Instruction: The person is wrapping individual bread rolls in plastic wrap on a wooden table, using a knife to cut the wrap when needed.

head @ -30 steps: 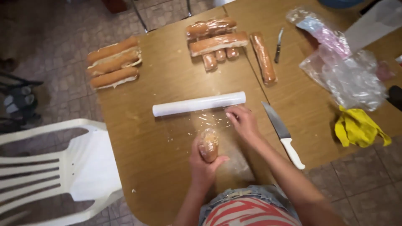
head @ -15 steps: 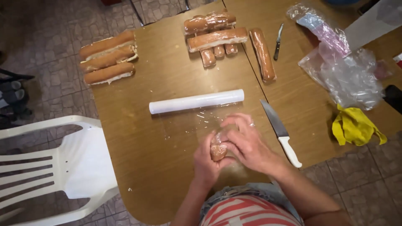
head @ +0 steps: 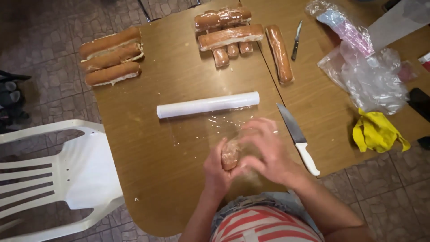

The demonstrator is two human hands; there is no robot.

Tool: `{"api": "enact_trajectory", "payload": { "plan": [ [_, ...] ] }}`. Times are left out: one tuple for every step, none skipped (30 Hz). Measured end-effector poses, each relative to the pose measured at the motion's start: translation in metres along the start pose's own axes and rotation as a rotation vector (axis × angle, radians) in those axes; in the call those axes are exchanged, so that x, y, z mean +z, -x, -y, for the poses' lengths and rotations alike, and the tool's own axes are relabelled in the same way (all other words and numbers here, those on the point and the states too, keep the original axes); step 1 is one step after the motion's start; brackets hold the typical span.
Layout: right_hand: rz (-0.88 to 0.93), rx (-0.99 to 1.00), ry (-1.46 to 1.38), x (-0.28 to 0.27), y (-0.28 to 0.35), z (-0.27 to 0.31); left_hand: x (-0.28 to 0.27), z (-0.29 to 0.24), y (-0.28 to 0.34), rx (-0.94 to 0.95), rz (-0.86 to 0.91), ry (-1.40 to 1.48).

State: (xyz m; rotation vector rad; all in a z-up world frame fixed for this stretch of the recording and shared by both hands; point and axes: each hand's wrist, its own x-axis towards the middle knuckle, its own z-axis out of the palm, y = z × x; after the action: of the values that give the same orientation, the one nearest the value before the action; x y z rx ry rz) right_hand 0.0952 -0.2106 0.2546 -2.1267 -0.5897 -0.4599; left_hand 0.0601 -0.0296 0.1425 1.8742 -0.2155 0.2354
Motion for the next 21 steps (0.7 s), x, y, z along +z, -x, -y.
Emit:
{"api": "enact_trajectory", "payload": {
  "plan": [
    [0.030, -0.030, -0.031, 0.006, 0.001, -0.002, 0.001, 0.003, 0.002, 0.016, 0.013, -0.036],
    [0.061, -0.059, -0.063, 0.012, 0.003, -0.004, 0.002, 0.005, 0.005, 0.032, 0.026, -0.071],
    [0.060, -0.056, -0.065, 0.007, 0.000, 0.001, 0.001, 0.004, 0.005, 0.030, 0.028, -0.073],
    [0.018, -0.017, -0.150, 0.002, -0.002, 0.006, -0.001, 0.002, 0.005, 0.012, 0.037, -0.063],
    [-0.020, 0.015, -0.233, -0.005, -0.006, 0.010, 0.000, 0.001, 0.003, -0.004, 0.039, -0.052],
    [-0.018, 0.012, -0.234, -0.011, -0.007, 0.007, -0.001, 0.000, 0.000, -0.004, 0.034, -0.052],
    [-0.087, 0.034, -0.252, -0.017, -0.006, 0.004, -0.001, -0.002, -0.001, -0.003, 0.020, -0.025],
    [-0.155, 0.056, -0.269, -0.023, -0.005, 0.002, -0.002, -0.003, -0.001, -0.003, 0.007, 0.003],
    [-0.155, 0.057, -0.268, -0.021, -0.004, 0.000, -0.004, -0.004, -0.001, -0.004, 0.007, 0.005],
    [-0.061, 0.043, -0.191, -0.019, -0.003, -0.001, -0.006, -0.005, -0.001, 0.000, 0.021, -0.009],
    [0.033, 0.024, -0.112, -0.017, -0.003, -0.004, -0.007, -0.005, -0.003, 0.008, 0.031, -0.021],
    [0.033, 0.021, -0.110, -0.010, -0.004, -0.003, -0.002, -0.001, -0.002, 0.011, 0.028, -0.020],
    [0.084, -0.008, -0.072, -0.003, -0.002, 0.001, 0.001, 0.003, 0.002, 0.038, 0.022, -0.069],
    [0.136, -0.037, -0.034, 0.005, -0.001, 0.003, 0.005, 0.008, 0.006, 0.066, 0.016, -0.117],
    [0.136, -0.032, -0.038, 0.004, -0.001, 0.003, 0.003, 0.006, 0.006, 0.062, 0.020, -0.120],
    [0.132, 0.007, -0.137, 0.002, 0.000, 0.002, 0.002, 0.004, 0.006, 0.069, 0.026, -0.107],
    [0.128, 0.040, -0.234, 0.001, -0.002, 0.000, 0.002, 0.003, 0.004, 0.079, 0.026, -0.093],
    [0.129, 0.040, -0.236, -0.001, 0.000, -0.002, 0.002, 0.002, 0.004, 0.077, 0.026, -0.094],
    [0.067, 0.070, -0.286, -0.003, 0.002, -0.004, 0.002, 0.000, 0.004, 0.032, 0.033, -0.092],
    [0.005, 0.100, -0.336, -0.006, 0.003, -0.006, 0.001, -0.001, 0.004, -0.013, 0.041, -0.090],
    [0.006, 0.098, -0.336, -0.011, 0.001, -0.003, 0.002, 0.004, 0.007, -0.013, 0.039, -0.089]
  ]
}}
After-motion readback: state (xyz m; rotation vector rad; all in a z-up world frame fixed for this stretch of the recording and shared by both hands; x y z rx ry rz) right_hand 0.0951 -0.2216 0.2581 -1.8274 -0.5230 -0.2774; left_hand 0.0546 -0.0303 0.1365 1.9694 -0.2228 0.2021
